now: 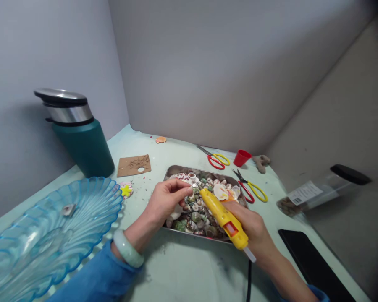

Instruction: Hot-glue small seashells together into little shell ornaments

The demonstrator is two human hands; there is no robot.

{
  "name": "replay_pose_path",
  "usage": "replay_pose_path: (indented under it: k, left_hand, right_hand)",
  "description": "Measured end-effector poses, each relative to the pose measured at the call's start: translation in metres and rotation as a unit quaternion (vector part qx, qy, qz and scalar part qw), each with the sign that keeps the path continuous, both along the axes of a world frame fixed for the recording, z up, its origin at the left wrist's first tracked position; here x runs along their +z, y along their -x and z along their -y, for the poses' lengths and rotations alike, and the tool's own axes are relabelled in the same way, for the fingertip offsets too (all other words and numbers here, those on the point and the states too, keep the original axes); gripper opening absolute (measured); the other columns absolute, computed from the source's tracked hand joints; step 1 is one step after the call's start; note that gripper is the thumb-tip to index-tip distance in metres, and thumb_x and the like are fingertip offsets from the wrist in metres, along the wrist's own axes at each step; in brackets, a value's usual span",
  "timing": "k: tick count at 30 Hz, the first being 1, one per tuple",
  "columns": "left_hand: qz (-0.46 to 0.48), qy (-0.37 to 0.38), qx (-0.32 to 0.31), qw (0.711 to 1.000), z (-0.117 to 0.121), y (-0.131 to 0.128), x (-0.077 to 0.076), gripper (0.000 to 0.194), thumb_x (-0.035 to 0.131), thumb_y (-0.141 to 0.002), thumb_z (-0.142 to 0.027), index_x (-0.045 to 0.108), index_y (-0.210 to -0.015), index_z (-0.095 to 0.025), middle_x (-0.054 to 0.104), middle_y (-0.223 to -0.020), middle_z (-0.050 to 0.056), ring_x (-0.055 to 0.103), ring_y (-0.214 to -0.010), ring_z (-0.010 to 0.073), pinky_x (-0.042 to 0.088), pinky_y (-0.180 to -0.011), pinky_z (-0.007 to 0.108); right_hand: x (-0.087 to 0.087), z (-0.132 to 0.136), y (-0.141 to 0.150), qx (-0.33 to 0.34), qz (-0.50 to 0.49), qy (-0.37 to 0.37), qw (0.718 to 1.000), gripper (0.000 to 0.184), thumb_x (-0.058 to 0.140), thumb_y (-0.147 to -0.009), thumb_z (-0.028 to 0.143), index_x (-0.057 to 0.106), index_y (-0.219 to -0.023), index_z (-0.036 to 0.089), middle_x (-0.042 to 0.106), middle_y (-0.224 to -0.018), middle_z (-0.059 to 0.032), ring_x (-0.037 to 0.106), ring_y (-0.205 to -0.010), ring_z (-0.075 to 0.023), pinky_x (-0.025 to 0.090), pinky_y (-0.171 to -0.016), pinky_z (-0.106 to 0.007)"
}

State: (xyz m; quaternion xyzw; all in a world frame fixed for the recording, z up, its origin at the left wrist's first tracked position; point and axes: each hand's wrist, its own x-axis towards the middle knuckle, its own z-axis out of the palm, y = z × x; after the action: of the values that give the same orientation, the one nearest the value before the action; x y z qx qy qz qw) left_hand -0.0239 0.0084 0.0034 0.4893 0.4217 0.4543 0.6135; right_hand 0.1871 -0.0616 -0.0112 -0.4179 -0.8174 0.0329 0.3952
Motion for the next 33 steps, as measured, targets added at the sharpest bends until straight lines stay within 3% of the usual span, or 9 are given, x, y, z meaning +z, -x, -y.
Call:
replay_pose_path:
  k: [20,33]
  left_hand:
    - [0.005,-0.018,0.013,1.000,-0.0004,0.0003,-0.0005,0.019,0.075,-0.061,-0.026,0.066,-0.070,-0.012,0.059,-0.058,-0.003,0.047,-0.043,0.0045,0.038,-0.043,0.017]
    - [-0.009,0.011,0.003,1.000,-0.0001,0.0005,-0.0019,0.020,0.076,-0.061,-0.028,0.069,-0.073,-0.012,0.059,-0.056,-0.002,0.045,-0.043,0.0050,0.036,-0.041,0.018]
  right_hand:
    - [-0.0030,-0.0005,-0.0016,0.008,0.006,0.006,1.000,0.016,0.053,-0.087,0.020,0.055,-0.102,0.018,0.068,-0.091,-0.0091,0.066,-0.079,-0.0198,0.050,-0.066,-0.027]
    - [-0.0029,-0.0009,-0.0020,0.033,0.021,0.025,0.999,0.018,0.055,-0.086,0.023,0.056,-0.103,0.017,0.067,-0.089,-0.0085,0.065,-0.076,-0.0197,0.050,-0.069,-0.029]
